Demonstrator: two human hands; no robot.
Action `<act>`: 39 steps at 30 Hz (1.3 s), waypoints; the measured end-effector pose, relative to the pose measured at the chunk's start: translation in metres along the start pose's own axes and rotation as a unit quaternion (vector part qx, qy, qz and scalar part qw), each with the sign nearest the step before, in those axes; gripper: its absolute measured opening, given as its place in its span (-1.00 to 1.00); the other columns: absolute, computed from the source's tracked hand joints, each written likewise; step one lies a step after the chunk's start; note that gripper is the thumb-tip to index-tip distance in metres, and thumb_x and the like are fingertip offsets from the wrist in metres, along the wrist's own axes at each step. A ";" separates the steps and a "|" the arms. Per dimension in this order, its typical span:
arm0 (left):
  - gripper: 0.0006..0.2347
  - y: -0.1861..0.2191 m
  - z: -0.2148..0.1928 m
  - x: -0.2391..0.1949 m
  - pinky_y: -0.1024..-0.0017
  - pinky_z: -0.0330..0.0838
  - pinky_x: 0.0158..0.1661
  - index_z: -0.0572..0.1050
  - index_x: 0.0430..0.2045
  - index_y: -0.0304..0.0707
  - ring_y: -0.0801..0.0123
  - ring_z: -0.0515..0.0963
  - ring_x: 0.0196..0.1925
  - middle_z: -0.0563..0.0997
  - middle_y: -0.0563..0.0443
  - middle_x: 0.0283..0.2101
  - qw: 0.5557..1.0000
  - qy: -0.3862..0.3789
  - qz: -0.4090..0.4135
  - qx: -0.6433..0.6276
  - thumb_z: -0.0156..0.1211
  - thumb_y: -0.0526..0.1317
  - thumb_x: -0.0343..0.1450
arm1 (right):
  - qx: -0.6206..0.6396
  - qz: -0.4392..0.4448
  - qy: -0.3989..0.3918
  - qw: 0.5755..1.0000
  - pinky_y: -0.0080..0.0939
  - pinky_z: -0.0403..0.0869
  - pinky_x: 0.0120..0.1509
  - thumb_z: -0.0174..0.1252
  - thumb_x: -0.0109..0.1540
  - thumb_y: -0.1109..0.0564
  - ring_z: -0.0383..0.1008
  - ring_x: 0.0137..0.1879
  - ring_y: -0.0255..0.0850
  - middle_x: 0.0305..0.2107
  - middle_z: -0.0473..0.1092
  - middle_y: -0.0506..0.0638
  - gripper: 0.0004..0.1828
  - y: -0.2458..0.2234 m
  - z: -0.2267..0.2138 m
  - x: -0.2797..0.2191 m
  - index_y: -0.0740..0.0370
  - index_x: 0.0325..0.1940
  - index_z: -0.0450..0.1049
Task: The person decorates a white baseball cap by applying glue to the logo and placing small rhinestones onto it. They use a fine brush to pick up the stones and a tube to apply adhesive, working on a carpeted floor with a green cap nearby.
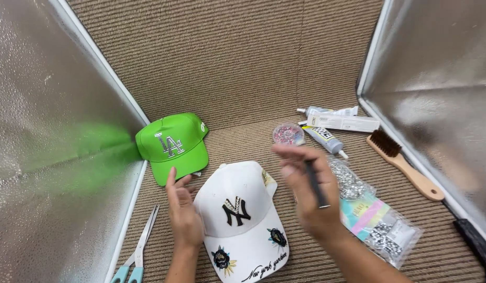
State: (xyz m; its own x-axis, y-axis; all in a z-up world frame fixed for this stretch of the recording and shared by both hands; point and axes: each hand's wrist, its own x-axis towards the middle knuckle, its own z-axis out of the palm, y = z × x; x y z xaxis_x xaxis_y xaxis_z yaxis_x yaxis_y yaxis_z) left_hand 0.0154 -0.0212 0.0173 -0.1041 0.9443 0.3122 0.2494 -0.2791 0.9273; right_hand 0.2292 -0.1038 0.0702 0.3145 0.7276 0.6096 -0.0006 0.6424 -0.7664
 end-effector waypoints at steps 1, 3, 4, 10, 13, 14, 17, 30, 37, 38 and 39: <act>-0.29 0.001 -0.002 0.002 0.03 0.38 0.08 -0.03 0.41 -0.20 0.04 0.44 0.12 0.39 -0.26 0.21 1.000 -0.001 0.003 -0.004 -0.59 0.23 0.40 | -0.003 -0.005 0.001 1.000 -0.23 0.48 0.27 0.02 0.27 0.27 0.47 0.14 -0.21 0.09 0.46 0.13 -0.67 -0.013 -0.012 0.009 0.29 0.14 0.33; -0.48 0.001 -0.006 0.003 0.16 0.32 0.17 0.23 0.25 -0.31 0.18 0.43 0.13 0.46 -0.15 0.08 0.998 0.061 -0.017 0.017 -0.57 0.01 0.53 | -0.074 -0.079 0.050 0.993 -0.16 0.61 0.14 -0.13 0.39 0.29 0.53 -0.06 -0.13 -0.11 0.49 0.20 -0.88 -0.037 -0.039 0.025 0.29 0.02 0.24; -0.48 -0.003 -0.011 0.004 0.16 0.32 0.17 0.23 0.25 -0.31 0.18 0.43 0.13 0.46 -0.15 0.08 0.998 0.057 -0.016 0.015 -0.57 0.01 0.53 | -0.077 -0.080 0.053 0.992 -0.16 0.61 0.14 -0.13 0.39 0.29 0.53 -0.06 -0.13 -0.11 0.49 0.20 -0.88 -0.044 -0.050 0.031 0.29 0.02 0.24; -0.78 -0.010 -0.018 0.001 0.38 0.33 -0.05 0.40 -0.40 -0.46 0.28 0.41 -0.11 0.46 -0.12 -0.13 0.979 0.120 0.157 0.059 -0.19 -0.34 0.60 | -0.432 0.065 -0.056 0.898 -0.31 0.53 -0.33 0.05 0.27 0.33 0.52 -0.43 -0.31 -0.35 0.61 0.00 -0.76 -0.042 -0.155 0.049 0.25 0.00 0.49; -0.68 -0.014 -0.023 0.000 0.29 0.31 -0.24 0.47 -0.44 -0.62 0.22 0.40 -0.30 0.49 -0.24 -0.04 0.971 0.114 0.165 0.133 -0.15 -0.32 0.64 | -0.718 0.220 -0.216 0.624 0.03 0.56 0.02 0.12 0.13 0.25 0.66 -0.14 -0.06 -0.22 0.62 -0.12 -0.49 -0.028 -0.192 0.040 -0.19 0.12 0.49; -0.71 -0.021 -0.023 0.002 0.26 0.32 -0.14 0.41 -0.43 -0.54 0.16 0.41 -0.18 0.46 -0.25 -0.05 0.964 0.125 0.187 0.144 -0.19 -0.34 0.67 | -0.722 0.237 -0.234 0.607 0.01 0.53 0.04 0.09 0.14 0.21 0.63 -0.11 -0.04 -0.22 0.61 -0.11 -0.55 -0.021 -0.204 0.034 -0.19 0.06 0.52; -0.80 -0.020 -0.023 0.000 0.22 0.32 -0.09 0.34 -0.25 -0.52 0.11 0.41 -0.14 0.43 -0.28 -0.09 0.957 0.147 0.198 0.151 -0.22 -0.37 0.71 | -0.729 0.226 -0.274 0.585 -0.02 0.50 0.10 0.03 0.15 0.19 0.57 -0.02 -0.04 -0.14 0.57 -0.13 -0.65 -0.009 -0.223 0.020 -0.14 -0.06 0.56; -0.75 -0.006 -0.019 -0.004 0.27 0.34 -0.12 0.15 0.04 -0.55 0.14 0.39 -0.17 0.34 -0.31 -0.06 0.970 0.117 0.205 0.063 0.07 -0.47 0.58 | -0.552 0.350 -0.252 0.714 -0.40 0.51 -0.35 0.25 0.23 -0.12 0.44 -0.56 -0.34 -0.54 0.57 -0.01 -0.68 -0.026 -0.068 0.031 0.15 -0.24 0.69; -0.80 0.006 -0.021 -0.003 0.25 0.38 -0.14 0.17 -0.03 -0.55 0.14 0.39 -0.11 0.31 -0.28 -0.08 0.979 0.100 0.161 0.071 0.02 -0.41 0.56 | -0.632 0.353 -0.309 0.617 -0.21 0.48 -0.23 0.35 0.07 -0.45 0.46 -0.47 -0.17 -0.58 0.48 0.00 -0.36 0.013 -0.050 0.030 0.21 -0.55 0.60; -0.79 0.002 -0.021 -0.002 0.29 0.37 -0.13 0.19 -0.02 -0.53 0.18 0.40 -0.12 0.34 -0.26 -0.08 0.979 0.104 0.164 0.060 0.04 -0.40 0.56 | -0.629 0.352 -0.304 0.623 -0.22 0.47 -0.23 0.32 0.06 -0.49 0.46 -0.47 -0.18 -0.60 0.47 -0.02 -0.35 0.015 -0.052 0.029 0.17 -0.54 0.62; -0.79 -0.001 -0.019 -0.001 0.32 0.36 -0.13 0.21 -0.01 -0.51 0.21 0.40 -0.13 0.37 -0.24 -0.08 0.979 0.107 0.168 0.048 0.06 -0.39 0.56 | -0.626 0.352 -0.298 0.629 -0.23 0.45 -0.24 0.29 0.06 -0.53 0.45 -0.47 -0.19 -0.63 0.46 -0.04 -0.35 0.017 -0.057 0.028 0.12 -0.54 0.64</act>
State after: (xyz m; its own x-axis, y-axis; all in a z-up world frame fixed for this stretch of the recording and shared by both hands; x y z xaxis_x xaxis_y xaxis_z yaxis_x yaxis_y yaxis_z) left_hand -0.0029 -0.0254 0.0202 -0.1976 0.7410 0.6418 0.3917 -0.5405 0.7446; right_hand 0.2918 -0.0860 0.0631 0.2430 0.9264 -0.2875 0.9248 -0.3108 -0.2197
